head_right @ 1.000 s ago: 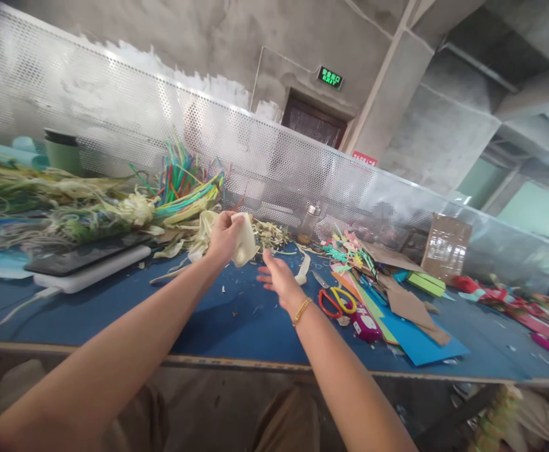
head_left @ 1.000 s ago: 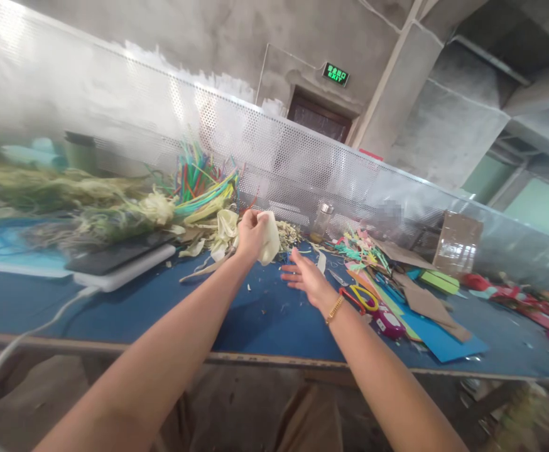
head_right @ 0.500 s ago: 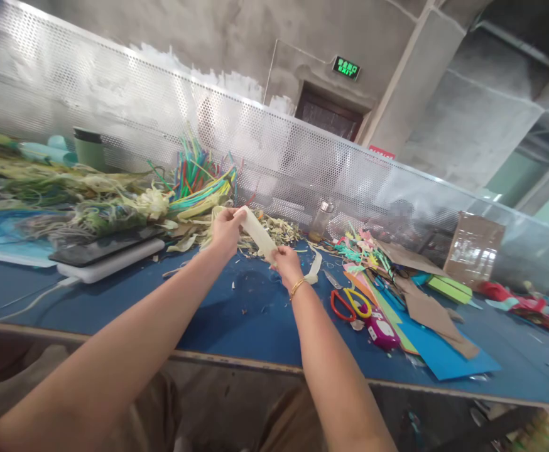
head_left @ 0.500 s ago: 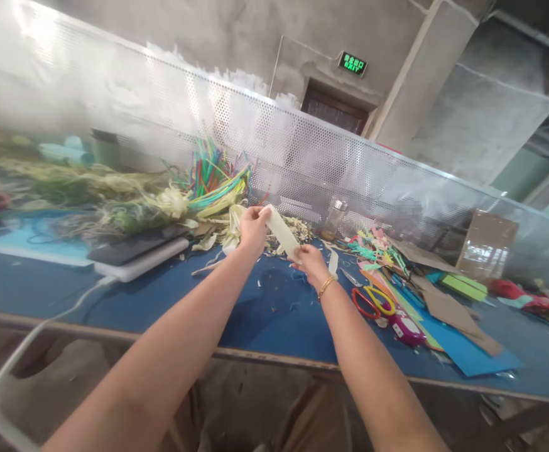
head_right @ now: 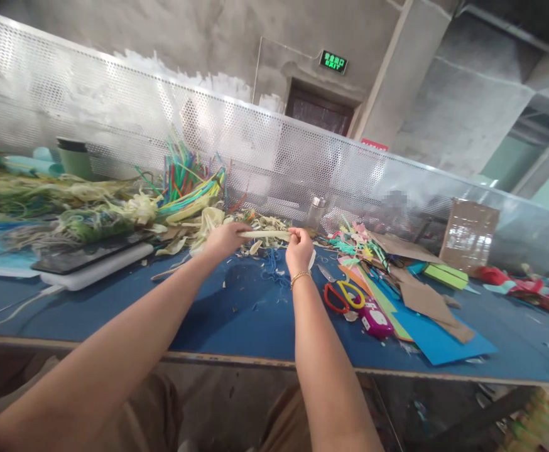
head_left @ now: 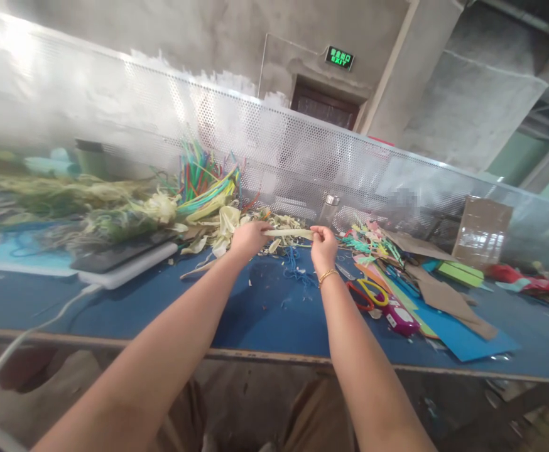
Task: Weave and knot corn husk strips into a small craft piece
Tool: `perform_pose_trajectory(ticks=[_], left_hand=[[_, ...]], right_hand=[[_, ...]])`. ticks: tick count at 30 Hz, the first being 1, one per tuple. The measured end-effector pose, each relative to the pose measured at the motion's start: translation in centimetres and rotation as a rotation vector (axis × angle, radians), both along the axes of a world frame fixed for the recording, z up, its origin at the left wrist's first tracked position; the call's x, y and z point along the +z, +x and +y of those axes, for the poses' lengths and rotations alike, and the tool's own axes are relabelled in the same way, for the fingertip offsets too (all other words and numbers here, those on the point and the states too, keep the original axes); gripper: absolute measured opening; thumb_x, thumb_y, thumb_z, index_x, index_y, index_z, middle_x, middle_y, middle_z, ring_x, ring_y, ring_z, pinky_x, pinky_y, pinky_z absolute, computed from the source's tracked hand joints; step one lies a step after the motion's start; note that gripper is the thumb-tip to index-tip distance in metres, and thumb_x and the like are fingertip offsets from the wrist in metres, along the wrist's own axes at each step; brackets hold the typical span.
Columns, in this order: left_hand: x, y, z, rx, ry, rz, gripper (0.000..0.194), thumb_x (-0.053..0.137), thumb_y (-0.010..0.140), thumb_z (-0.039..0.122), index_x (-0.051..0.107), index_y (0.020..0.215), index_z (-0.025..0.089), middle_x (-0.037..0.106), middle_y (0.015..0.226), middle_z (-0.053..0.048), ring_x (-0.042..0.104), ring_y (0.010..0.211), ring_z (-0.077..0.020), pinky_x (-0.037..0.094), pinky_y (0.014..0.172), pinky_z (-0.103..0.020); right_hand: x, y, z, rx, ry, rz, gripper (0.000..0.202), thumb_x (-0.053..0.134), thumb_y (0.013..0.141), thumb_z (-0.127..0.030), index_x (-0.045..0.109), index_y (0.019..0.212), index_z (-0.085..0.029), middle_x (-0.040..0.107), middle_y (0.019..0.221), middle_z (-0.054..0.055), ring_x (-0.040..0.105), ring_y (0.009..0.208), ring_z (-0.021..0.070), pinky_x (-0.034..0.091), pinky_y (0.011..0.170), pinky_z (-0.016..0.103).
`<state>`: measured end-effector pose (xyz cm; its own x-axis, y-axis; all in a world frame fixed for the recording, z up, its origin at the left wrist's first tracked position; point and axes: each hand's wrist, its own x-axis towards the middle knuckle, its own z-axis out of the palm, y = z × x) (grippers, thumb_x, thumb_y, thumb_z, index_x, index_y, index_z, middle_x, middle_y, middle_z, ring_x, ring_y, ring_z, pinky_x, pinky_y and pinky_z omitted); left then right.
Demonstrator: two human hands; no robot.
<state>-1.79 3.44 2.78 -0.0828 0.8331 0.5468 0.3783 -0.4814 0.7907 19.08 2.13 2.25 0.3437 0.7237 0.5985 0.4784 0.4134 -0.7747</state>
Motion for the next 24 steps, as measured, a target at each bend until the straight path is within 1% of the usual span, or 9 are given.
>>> perform_pose_trajectory(ticks=[2,4,7,10,13,15,18,21,24], left_hand=[[0.1,0.2,-0.3,-0.031,-0.009,0.110,0.012,0.076,0.053,0.026,0.065,0.058,0.025,0.059,0.060,-0.001,0.054,0.066,-0.0179,0.034,0.054,-0.023],[0.0,0.7,-0.4,-0.116,-0.061,0.147,0.016,0.073,0.060,0.032,0.062,0.054,0.023,0.055,0.052,-0.001,0.052,0.056,-0.0158,0.033,0.051,-0.024],[-0.2,1.8,-0.6,-0.318,-0.222,-0.057,0.021,0.063,0.072,0.039,0.063,0.061,0.020,0.057,0.051,-0.002,0.049,0.047,-0.0138,0.036,0.049,-0.025],[-0.6,3.1,-1.1,-0.447,-0.344,-0.254,0.027,0.057,0.078,0.043,0.062,0.067,0.019,0.058,0.054,-0.003,0.048,0.046,-0.0129,0.039,0.050,-0.026],[-0.9,4.0,-1.9,-0.575,-0.413,-0.257,0.029,0.058,0.078,0.045,0.064,0.069,0.018,0.064,0.060,-0.006,0.055,0.051,-0.0141,0.042,0.053,-0.026],[-1.0,4.3,-2.4,-0.656,-0.461,-0.235,0.032,0.060,0.076,0.048,0.066,0.069,0.017,0.067,0.066,-0.008,0.059,0.056,-0.0157,0.044,0.055,-0.026],[-0.9,4.2,-2.8,-0.728,-0.541,-0.243,0.036,0.064,0.072,0.051,0.068,0.070,0.015,0.070,0.072,-0.012,0.063,0.060,-0.0194,0.047,0.057,-0.030],[-0.7,3.8,-2.9,-0.768,-0.630,-0.234,0.038,0.064,0.073,0.051,0.069,0.072,0.013,0.071,0.077,-0.015,0.065,0.065,-0.0208,0.049,0.060,-0.031],[-0.5,3.6,-2.9,-0.781,-0.672,-0.216,0.042,0.061,0.075,0.054,0.070,0.075,0.012,0.071,0.081,-0.015,0.065,0.067,-0.0189,0.048,0.061,-0.028]], right_hand=[[0.4,-0.4,-0.4,0.070,0.010,0.072,0.026,0.045,0.079,-0.027,0.061,0.098,-0.017,0.066,0.098,0.008,0.062,0.081,0.0167,0.050,0.075,0.029],[0.9,-0.8,-0.7,0.171,0.004,0.232,0.030,0.050,0.079,-0.032,0.058,0.105,-0.017,0.066,0.098,0.008,0.063,0.077,0.0168,0.050,0.069,0.029],[1.3,-1.3,-0.9,0.295,-0.029,0.459,0.045,0.054,0.079,-0.047,0.053,0.114,-0.019,0.066,0.102,0.009,0.064,0.085,0.0179,0.051,0.068,0.028],[0.9,-2.1,-1.1,0.342,-0.116,0.455,0.051,0.059,0.073,-0.057,0.056,0.110,-0.022,0.065,0.102,0.006,0.063,0.090,0.0164,0.049,0.068,0.025],[-0.1,-3.4,-1.4,0.449,-0.207,0.371,0.041,0.067,0.067,-0.055,0.060,0.089,-0.021,0.062,0.076,0.000,0.060,0.072,0.0152,0.047,0.060,0.026],[-0.7,-4.1,-1.4,0.513,-0.230,0.380,0.035,0.067,0.068,-0.054,0.056,0.074,-0.021,0.051,0.055,-0.003,0.055,0.059,0.0156,0.045,0.054,0.027],[-1.0,-4.0,-1.0,0.454,-0.195,0.511,0.033,0.061,0.074,-0.054,0.050,0.069,-0.023,0.043,0.049,-0.004,0.050,0.051,0.0152,0.042,0.049,0.027],[-0.5,-2.7,-0.4,0.338,-0.136,0.653,0.029,0.052,0.080,-0.051,0.050,0.074,-0.023,0.052,0.057,-0.002,0.052,0.051,0.0131,0.043,0.049,0.026],[-0.2,-1.8,-0.2,0.286,-0.140,0.664,0.022,0.052,0.080,-0.044,0.054,0.079,-0.022,0.058,0.064,-0.001,0.055,0.055,0.0121,0.045,0.052,0.024]])
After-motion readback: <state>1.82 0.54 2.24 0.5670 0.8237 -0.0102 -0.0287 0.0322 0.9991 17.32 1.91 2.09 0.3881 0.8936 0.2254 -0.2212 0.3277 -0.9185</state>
